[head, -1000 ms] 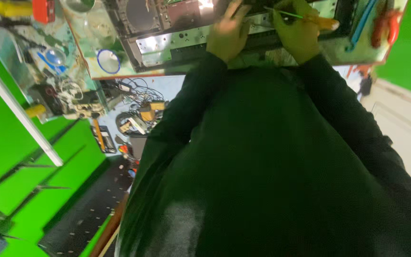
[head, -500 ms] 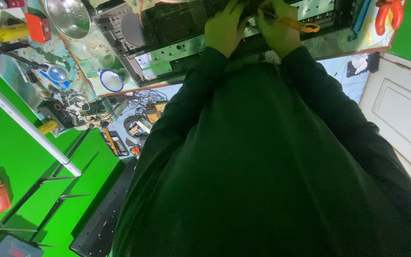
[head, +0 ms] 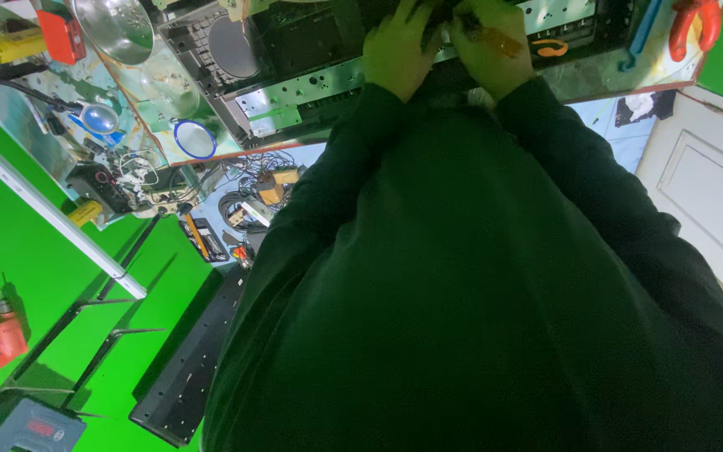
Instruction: The person connects wires and secures components of a disassembled electronic keyboard using a screwdriver by hand.
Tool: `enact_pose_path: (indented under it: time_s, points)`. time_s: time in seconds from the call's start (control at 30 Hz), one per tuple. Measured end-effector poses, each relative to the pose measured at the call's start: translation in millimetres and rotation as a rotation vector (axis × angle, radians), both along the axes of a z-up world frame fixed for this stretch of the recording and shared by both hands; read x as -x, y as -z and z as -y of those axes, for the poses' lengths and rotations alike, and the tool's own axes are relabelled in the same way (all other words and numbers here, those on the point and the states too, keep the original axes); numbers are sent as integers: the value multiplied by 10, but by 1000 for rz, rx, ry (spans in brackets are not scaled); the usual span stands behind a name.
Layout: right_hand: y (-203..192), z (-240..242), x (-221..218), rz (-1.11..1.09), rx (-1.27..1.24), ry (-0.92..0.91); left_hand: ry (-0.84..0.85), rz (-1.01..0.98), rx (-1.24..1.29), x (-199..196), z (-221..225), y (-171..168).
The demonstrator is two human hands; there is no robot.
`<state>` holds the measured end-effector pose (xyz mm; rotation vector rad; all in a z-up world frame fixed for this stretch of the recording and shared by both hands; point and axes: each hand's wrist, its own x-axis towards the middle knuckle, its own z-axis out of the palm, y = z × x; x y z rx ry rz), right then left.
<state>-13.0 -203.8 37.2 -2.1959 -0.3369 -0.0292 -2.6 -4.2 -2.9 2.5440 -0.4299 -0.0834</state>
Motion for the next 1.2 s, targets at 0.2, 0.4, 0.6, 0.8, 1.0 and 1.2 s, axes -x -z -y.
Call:
enact_pose_path:
  time_s: [0.2, 0.4, 0.6, 0.8, 1.0, 1.2]
  points:
    - [204, 18, 27, 2, 89, -24, 0, -72, 0, 13, -2, 151]
    - [421, 61, 53, 66, 113, -67, -1, -113, 114, 29, -15, 39]
    - [673, 49, 111, 106, 335, -55, 264, 215, 403, -48, -77, -614]
    - [442, -31, -9, 14, 339, -70, 145, 41, 432, -139, 72, -826]
    - [-734, -83, 84, 62, -29, 227, 72, -10, 461, -166, 77, -903]
    - [-1403, -275, 195, 93, -125, 235, 197, 106, 430, -177, 13, -869]
